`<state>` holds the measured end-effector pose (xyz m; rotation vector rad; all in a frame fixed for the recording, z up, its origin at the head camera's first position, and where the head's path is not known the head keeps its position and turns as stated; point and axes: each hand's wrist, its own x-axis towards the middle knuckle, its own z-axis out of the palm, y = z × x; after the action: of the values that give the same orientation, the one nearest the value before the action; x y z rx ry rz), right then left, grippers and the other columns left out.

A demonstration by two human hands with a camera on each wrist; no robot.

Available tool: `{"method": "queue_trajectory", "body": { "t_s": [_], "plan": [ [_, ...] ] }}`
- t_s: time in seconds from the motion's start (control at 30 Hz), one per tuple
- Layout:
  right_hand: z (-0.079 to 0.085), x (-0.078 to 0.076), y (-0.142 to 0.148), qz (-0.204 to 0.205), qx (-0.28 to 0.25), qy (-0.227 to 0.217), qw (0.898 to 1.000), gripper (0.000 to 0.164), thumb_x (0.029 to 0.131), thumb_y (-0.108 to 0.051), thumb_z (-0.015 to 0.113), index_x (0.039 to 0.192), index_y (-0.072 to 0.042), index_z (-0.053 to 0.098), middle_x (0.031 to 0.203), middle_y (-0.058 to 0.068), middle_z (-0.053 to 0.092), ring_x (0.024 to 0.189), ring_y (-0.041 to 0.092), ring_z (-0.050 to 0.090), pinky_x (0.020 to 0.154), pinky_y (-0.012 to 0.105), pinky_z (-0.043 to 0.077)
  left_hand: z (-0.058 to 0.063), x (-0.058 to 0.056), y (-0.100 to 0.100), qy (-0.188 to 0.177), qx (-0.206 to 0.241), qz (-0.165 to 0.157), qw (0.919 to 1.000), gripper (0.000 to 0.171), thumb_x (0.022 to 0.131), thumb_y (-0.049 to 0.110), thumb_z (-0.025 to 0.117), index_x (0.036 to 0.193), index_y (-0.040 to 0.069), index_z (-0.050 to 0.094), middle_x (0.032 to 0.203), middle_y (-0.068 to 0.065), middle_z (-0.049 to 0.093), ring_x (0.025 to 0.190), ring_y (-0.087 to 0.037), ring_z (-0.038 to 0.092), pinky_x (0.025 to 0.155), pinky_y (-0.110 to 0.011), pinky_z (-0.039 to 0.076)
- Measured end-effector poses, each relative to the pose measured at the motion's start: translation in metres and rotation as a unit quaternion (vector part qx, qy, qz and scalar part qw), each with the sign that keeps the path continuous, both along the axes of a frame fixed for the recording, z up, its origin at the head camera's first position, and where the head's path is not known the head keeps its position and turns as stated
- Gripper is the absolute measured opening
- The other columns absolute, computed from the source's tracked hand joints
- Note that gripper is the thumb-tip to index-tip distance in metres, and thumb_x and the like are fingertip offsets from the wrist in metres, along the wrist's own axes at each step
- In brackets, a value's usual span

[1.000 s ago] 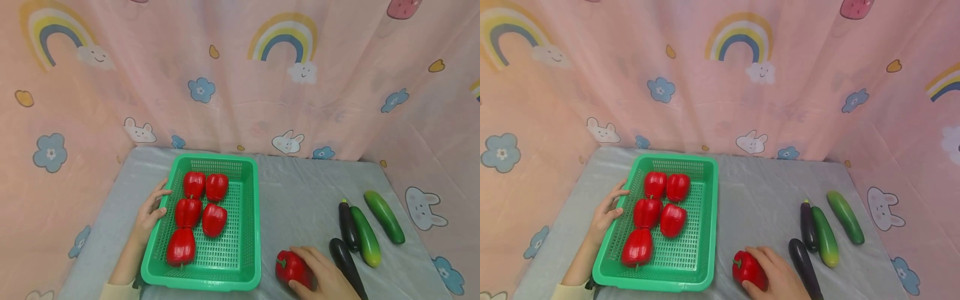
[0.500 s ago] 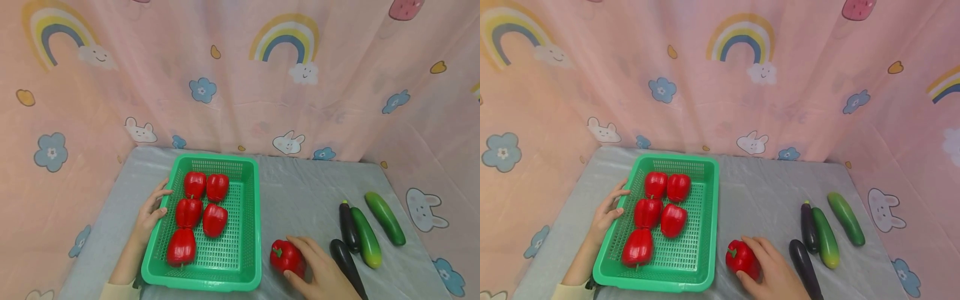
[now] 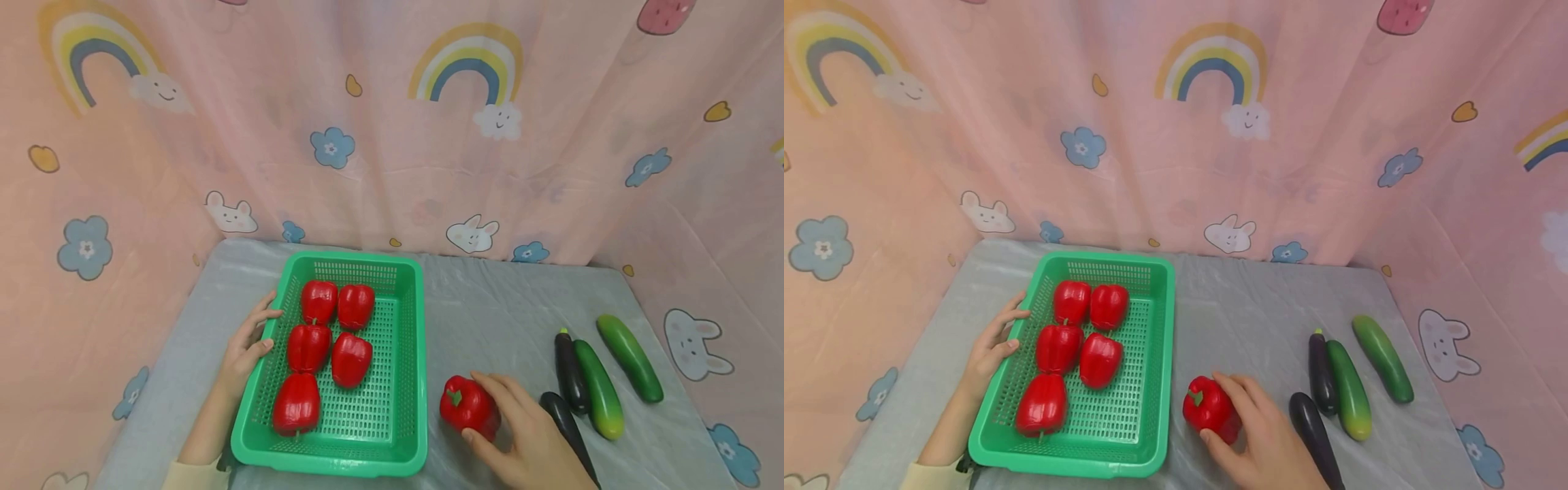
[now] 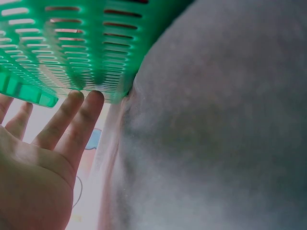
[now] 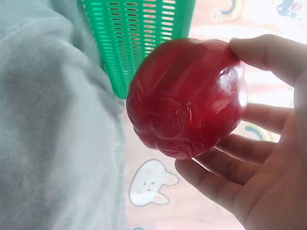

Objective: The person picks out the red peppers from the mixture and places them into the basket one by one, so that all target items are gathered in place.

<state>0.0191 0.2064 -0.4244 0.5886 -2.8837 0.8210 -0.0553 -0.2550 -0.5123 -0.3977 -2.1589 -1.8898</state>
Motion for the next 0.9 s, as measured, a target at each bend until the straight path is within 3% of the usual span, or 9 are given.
{"method": "queue_trajectory", "body": {
  "t_s": [0.2,0.4,0.47,0.53,0.63,0.8,0.9],
  "plan": [
    [0.006,-0.004,-0.003,-0.008,-0.004,0.005,1.0,0.074,0.084,-0.035,0.095,0.147,-0.015,0.062,0.133,-0.001,0.066,0.107,0.014,0.069,0.078,0.039,0.066,-0.001,0.001,-0.001,0.0,-0.001,-0.003,1.0,0.043,0.1,-0.008,0.049,0.143,-0.013,0.055,0.175,-0.016,0.034,0.153,-0.016,0.042,0.094,-0.032,0.044],
    [0.011,-0.008,-0.008,-0.013,-0.017,0.025,0.999,0.082,0.082,-0.032,0.097,0.152,-0.014,0.058,0.135,0.0,0.066,0.109,0.014,0.069,0.078,0.04,0.066,-0.001,-0.001,-0.001,0.002,0.002,-0.005,1.0,0.043,0.1,-0.008,0.05,0.142,-0.014,0.055,0.175,-0.017,0.034,0.159,-0.019,0.033,0.117,-0.033,0.03],
    [0.013,-0.01,-0.009,-0.011,-0.025,0.038,0.999,0.084,0.081,-0.03,0.097,0.154,-0.016,0.057,0.136,-0.001,0.066,0.111,0.014,0.069,0.079,0.041,0.066,0.0,-0.001,-0.001,0.005,0.0,-0.005,1.0,0.042,0.1,-0.008,0.05,0.141,-0.014,0.055,0.175,-0.018,0.034,0.159,-0.019,0.033,0.125,-0.048,0.025],
    [0.014,-0.01,-0.01,-0.005,-0.033,0.055,0.998,0.088,0.08,-0.028,0.098,0.156,-0.019,0.056,0.137,-0.003,0.065,0.113,0.015,0.069,0.08,0.042,0.066,0.0,-0.002,-0.001,0.006,-0.002,-0.004,1.0,0.042,0.099,-0.008,0.05,0.141,-0.014,0.055,0.174,-0.018,0.035,0.159,-0.019,0.033,0.124,-0.064,0.021],
    [0.016,-0.012,-0.012,0.009,-0.045,0.083,0.996,0.089,0.079,-0.025,0.099,0.157,-0.02,0.056,0.139,-0.004,0.064,0.117,0.016,0.068,0.085,0.039,0.065,0.0,-0.002,-0.001,0.006,-0.005,-0.003,1.0,0.043,0.099,-0.008,0.051,0.141,-0.014,0.056,0.174,-0.018,0.035,0.159,-0.019,0.033,0.12,-0.076,0.017],
    [0.022,-0.015,-0.018,0.023,-0.055,0.085,0.995,0.087,0.08,-0.025,0.098,0.157,-0.019,0.056,0.14,-0.005,0.063,0.119,0.016,0.066,0.085,0.037,0.065,-0.001,-0.002,-0.001,0.009,-0.003,-0.006,0.9999,0.043,0.099,-0.008,0.05,0.142,-0.014,0.055,0.175,-0.017,0.035,0.16,-0.021,0.033,0.123,-0.067,0.019],
    [0.026,-0.018,-0.022,0.028,-0.058,0.075,0.995,0.087,0.081,-0.026,0.098,0.157,-0.02,0.055,0.141,-0.004,0.062,0.121,0.015,0.065,0.083,0.041,0.066,-0.001,-0.002,-0.002,0.01,-0.003,-0.007,0.9999,0.043,0.1,-0.008,0.05,0.142,-0.014,0.055,0.175,-0.017,0.035,0.16,-0.022,0.033,0.125,-0.052,0.023]
  ]
}}
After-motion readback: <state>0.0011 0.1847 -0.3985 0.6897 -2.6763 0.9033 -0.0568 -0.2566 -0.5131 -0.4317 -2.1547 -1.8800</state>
